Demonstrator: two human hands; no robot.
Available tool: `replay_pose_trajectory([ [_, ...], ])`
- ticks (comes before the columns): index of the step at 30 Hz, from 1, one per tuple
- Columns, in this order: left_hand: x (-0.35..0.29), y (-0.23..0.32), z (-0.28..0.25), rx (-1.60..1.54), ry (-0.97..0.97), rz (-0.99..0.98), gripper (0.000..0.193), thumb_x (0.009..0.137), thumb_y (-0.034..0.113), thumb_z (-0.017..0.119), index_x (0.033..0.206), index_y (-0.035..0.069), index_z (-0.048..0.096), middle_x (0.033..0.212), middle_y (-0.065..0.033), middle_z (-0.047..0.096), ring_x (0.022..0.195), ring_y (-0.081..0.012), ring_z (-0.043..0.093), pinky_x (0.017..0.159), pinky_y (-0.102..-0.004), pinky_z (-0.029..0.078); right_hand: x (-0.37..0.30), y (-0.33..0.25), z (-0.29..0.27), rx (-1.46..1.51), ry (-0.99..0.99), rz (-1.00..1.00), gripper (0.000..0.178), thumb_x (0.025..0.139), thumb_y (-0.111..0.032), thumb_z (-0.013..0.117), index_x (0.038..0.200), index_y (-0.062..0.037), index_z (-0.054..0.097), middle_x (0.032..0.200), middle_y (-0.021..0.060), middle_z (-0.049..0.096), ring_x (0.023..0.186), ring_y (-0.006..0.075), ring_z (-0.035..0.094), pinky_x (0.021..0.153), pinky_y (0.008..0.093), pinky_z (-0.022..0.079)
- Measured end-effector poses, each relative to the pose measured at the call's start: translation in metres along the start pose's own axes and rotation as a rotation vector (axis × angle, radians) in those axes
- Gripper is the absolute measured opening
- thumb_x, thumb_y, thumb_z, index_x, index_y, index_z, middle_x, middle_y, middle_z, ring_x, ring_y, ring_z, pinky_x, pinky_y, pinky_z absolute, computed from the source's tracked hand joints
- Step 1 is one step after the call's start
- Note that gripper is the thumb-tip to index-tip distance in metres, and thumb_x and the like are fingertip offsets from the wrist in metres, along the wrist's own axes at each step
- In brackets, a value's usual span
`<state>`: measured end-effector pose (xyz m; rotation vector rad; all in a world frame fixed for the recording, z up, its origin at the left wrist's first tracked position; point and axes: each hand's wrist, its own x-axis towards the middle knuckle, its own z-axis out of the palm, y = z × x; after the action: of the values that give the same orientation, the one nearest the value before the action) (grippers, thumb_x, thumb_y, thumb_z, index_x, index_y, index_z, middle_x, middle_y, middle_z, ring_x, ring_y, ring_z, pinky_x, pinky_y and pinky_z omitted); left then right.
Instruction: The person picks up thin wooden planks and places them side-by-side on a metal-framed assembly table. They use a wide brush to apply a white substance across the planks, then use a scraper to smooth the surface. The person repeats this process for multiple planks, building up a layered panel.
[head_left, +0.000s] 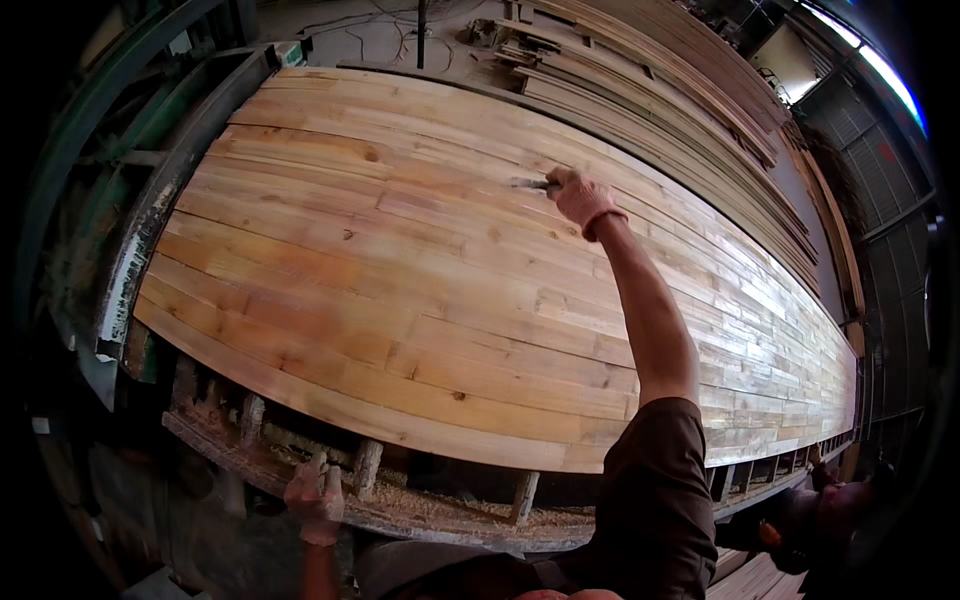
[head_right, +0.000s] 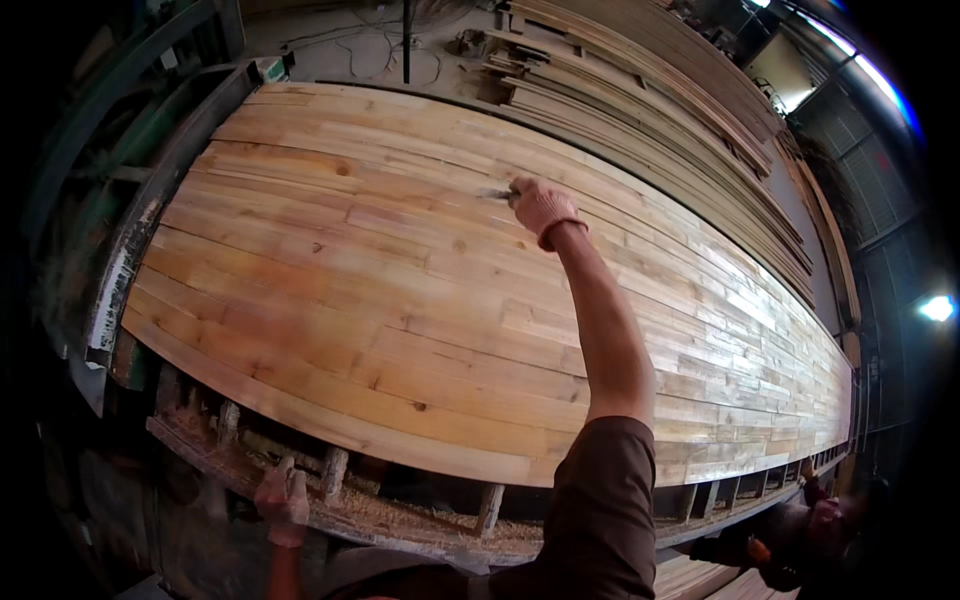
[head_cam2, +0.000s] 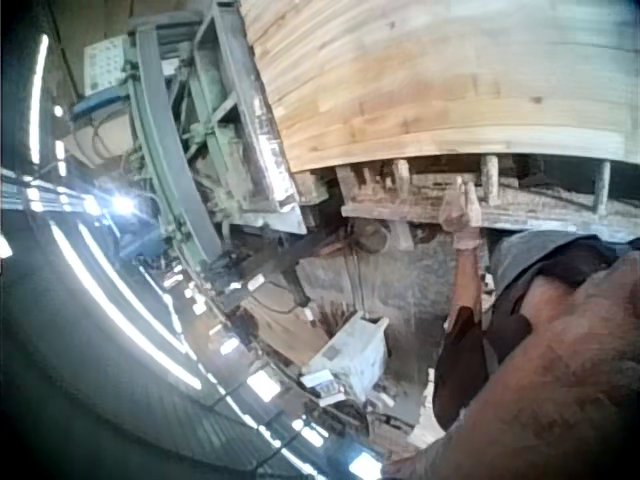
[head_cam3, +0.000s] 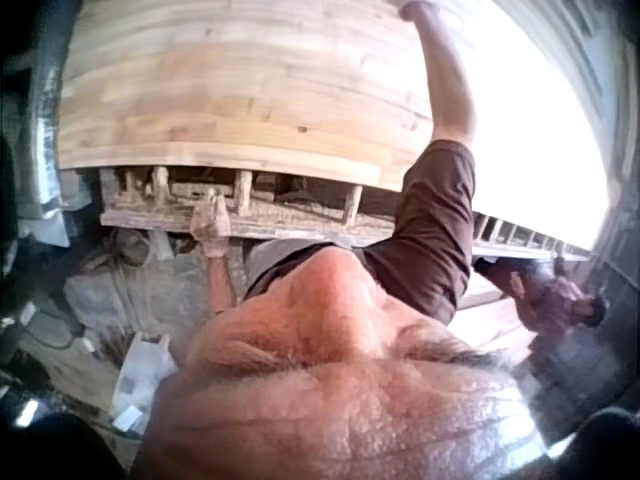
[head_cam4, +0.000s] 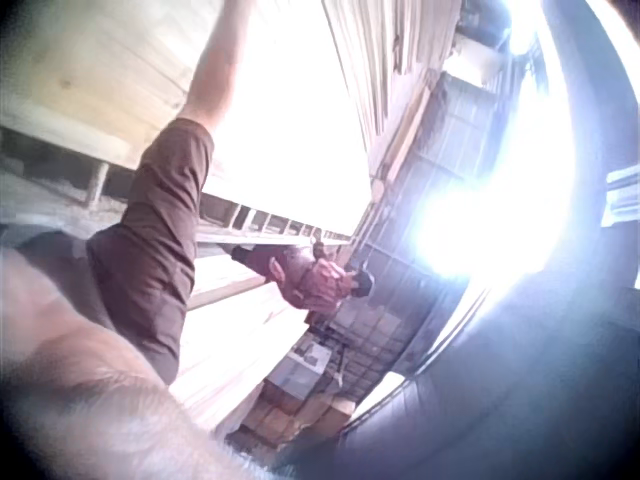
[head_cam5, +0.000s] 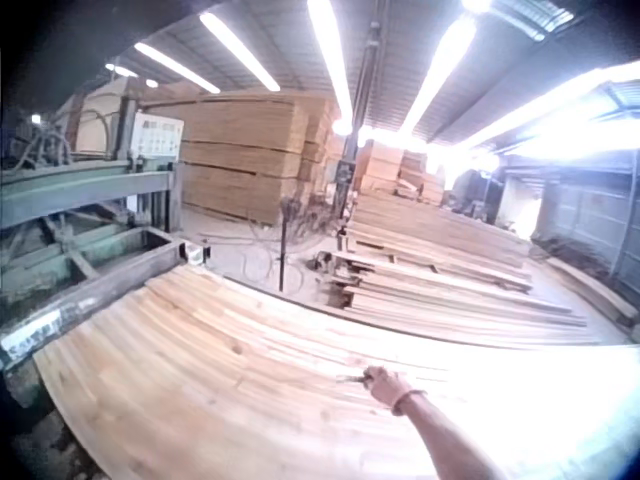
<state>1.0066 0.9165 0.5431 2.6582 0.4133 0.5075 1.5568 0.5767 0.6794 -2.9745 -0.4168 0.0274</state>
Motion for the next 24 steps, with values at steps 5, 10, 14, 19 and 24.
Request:
replay_pose_trajectory([
  [5,0.0,0.005,-0.003,0.009,-0.096,-0.096,0.032,0.085,0.013,0.074,0.114,0.001,0.07,0.091,-0.0202,0.067,0.076,-0.0409,0.065,0.065,-0.0472,0.052,0.067,-0.004,0.012,-0.013,-0.055,-0.037,0.031,0.093,-0.032,0.063,0.121,-0.0213,0.072,0.112,0.0134,0.073,0.107,0.0348,0.068,0.09,0.0444,0.054],
  [10,0.014,0.014,-0.006,0.087,-0.131,-0.054,0.026,0.089,0.015,0.069,0.11,-0.001,0.069,0.094,-0.0197,0.069,0.076,-0.0408,0.067,0.065,-0.0472,0.053,0.09,0.021,0.012,-0.109,-0.189,-0.094,0.03,0.095,-0.031,0.057,0.12,-0.025,0.073,0.119,0.0089,0.072,0.11,0.0295,0.067,0.094,0.0402,0.053],
  [14,0.014,0.01,-0.004,0.04,-0.15,-0.106,0.025,0.09,0.016,0.069,0.109,-0.001,0.07,0.096,-0.0196,0.069,0.077,-0.0399,0.067,0.067,-0.0471,0.054,0.092,0.023,-0.005,-0.202,-0.236,-0.093,0.03,0.093,-0.028,0.058,0.118,-0.0214,0.074,0.115,0.0088,0.073,0.105,0.03,0.069,0.092,0.0409,0.054],
  [19,0.014,0.011,-0.004,0.04,-0.153,-0.122,0.027,0.088,0.015,0.07,0.11,-0.001,0.069,0.096,-0.0197,0.069,0.078,-0.0395,0.067,0.067,-0.0468,0.054,0.091,0.038,-0.025,-0.335,-0.312,-0.098,0.03,0.091,-0.029,0.063,0.117,-0.0192,0.075,0.113,0.0102,0.073,0.107,0.0292,0.068,0.093,0.0409,0.053],
  [24,0.013,0.011,-0.008,0.088,-0.162,-0.097,0.028,0.087,0.01,0.069,0.113,-0.001,0.067,0.095,-0.0207,0.067,0.078,-0.041,0.066,0.066,-0.0476,0.052,0.085,0.058,-0.04,-0.388,-0.311,-0.015,0.03,0.092,-0.033,0.062,0.115,-0.0189,0.075,0.113,0.0091,0.074,0.107,0.0285,0.069,0.094,0.041,0.053],
])
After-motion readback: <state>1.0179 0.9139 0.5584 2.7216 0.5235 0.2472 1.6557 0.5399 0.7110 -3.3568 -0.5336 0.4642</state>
